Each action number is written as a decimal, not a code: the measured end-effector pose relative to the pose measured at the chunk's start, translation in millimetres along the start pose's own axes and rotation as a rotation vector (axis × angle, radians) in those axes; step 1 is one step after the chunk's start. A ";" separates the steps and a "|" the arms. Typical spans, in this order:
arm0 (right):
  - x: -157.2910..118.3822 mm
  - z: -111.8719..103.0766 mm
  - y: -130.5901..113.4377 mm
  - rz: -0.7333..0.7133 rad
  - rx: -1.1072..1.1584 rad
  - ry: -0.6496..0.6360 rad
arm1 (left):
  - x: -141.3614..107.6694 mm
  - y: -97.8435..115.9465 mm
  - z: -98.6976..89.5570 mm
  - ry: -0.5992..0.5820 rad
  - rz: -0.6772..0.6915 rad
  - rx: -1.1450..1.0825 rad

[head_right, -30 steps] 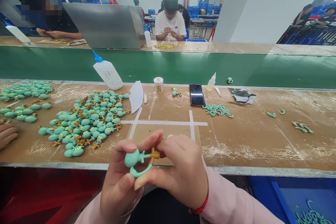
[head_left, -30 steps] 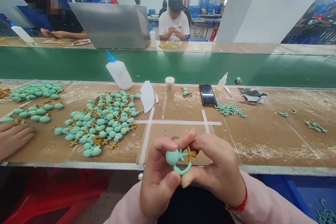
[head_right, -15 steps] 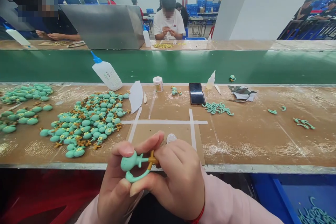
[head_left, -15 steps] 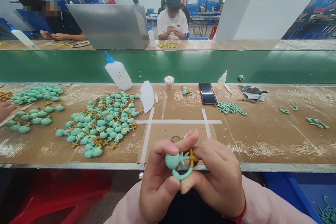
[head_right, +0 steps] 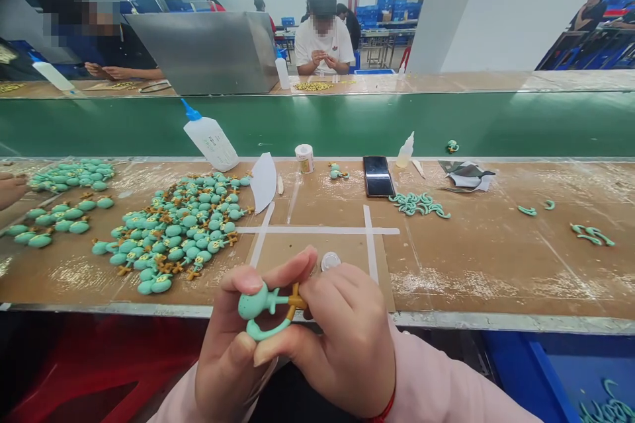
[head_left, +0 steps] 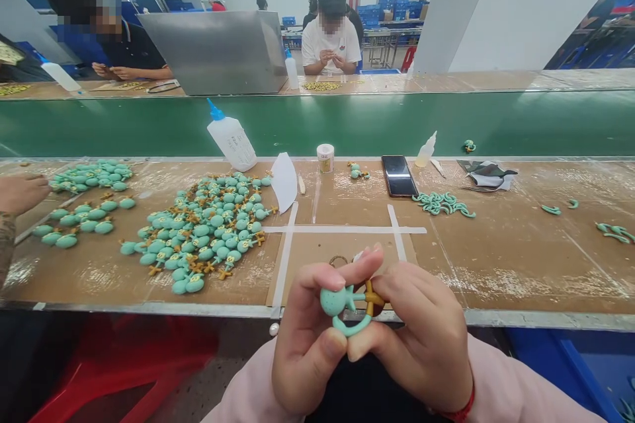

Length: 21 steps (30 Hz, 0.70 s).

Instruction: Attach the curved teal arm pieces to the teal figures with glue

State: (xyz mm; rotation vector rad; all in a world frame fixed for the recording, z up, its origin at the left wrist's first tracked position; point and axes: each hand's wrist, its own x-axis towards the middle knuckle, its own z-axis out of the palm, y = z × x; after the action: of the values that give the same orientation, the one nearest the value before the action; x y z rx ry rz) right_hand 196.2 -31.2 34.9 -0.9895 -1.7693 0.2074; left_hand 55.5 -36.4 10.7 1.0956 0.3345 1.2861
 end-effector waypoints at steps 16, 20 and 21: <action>-1.2 0.0 1.1 0.002 -0.012 0.020 | -0.5 -5.2 -1.9 -0.028 0.037 0.027; -1.6 0.1 0.7 0.004 -0.004 0.018 | -0.7 -4.2 -3.1 -0.036 0.036 0.046; -1.7 0.1 0.7 0.005 -0.001 0.013 | -0.8 -3.9 -3.2 -0.036 0.035 0.044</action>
State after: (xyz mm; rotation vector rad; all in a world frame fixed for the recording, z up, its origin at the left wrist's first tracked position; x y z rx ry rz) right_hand 196.7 -31.9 33.3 -0.9936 -1.7556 0.2028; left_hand 55.2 -35.2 5.7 1.1651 0.3192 1.2936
